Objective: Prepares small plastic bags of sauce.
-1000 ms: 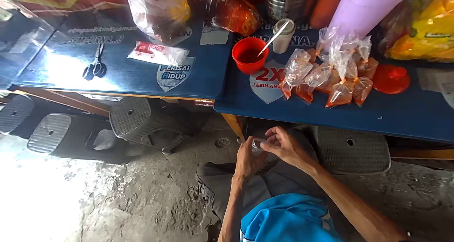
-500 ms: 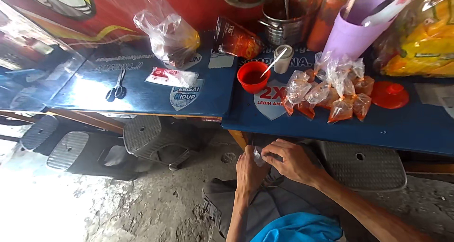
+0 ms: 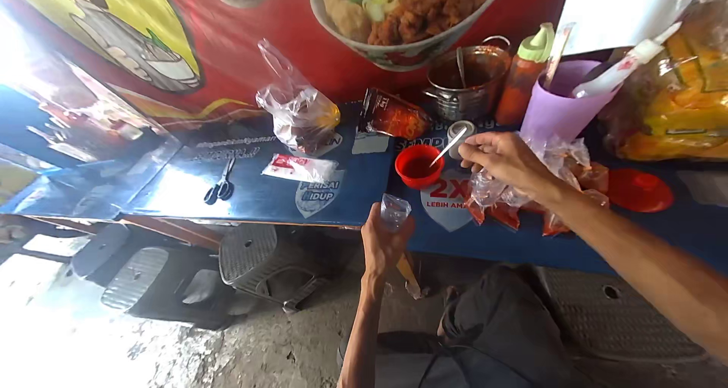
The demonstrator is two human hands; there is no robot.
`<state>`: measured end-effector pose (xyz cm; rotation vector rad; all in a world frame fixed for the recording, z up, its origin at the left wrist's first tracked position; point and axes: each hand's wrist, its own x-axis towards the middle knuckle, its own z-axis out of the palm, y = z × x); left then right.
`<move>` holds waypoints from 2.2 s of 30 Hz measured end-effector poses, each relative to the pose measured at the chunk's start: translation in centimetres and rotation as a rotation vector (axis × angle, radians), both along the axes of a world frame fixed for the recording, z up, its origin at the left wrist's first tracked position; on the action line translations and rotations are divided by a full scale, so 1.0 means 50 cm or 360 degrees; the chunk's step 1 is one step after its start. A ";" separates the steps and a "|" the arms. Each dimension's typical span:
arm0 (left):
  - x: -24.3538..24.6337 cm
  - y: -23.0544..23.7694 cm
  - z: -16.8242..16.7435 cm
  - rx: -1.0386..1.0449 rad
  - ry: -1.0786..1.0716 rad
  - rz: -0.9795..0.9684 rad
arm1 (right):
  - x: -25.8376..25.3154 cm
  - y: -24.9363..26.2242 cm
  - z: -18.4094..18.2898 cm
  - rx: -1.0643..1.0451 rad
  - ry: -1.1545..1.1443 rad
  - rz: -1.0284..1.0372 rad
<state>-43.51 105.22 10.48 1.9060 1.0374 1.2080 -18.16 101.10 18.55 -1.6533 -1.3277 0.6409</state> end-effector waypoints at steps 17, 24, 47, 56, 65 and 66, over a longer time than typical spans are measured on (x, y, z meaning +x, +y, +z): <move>0.043 0.118 0.015 -0.0535 0.0145 -0.0294 | 0.032 0.132 -0.080 0.0418 -0.0339 -0.0072; 0.064 0.132 0.023 -0.0714 0.0148 -0.0390 | 0.037 0.148 -0.063 -0.0032 0.0242 -0.0184; 0.082 0.145 0.025 -0.0806 0.0138 -0.0415 | 0.027 0.126 0.014 0.0324 0.0244 0.0184; 0.084 0.148 0.025 -0.0857 0.0198 -0.0386 | 0.065 0.149 -0.021 0.0585 -0.0103 0.0013; 0.083 0.150 0.024 -0.0835 0.0184 -0.0398 | 0.054 0.177 -0.057 -0.0071 0.0226 -0.0052; 0.082 0.150 0.024 -0.0833 0.0185 -0.0404 | 0.055 0.177 -0.054 -0.0080 0.0333 -0.0081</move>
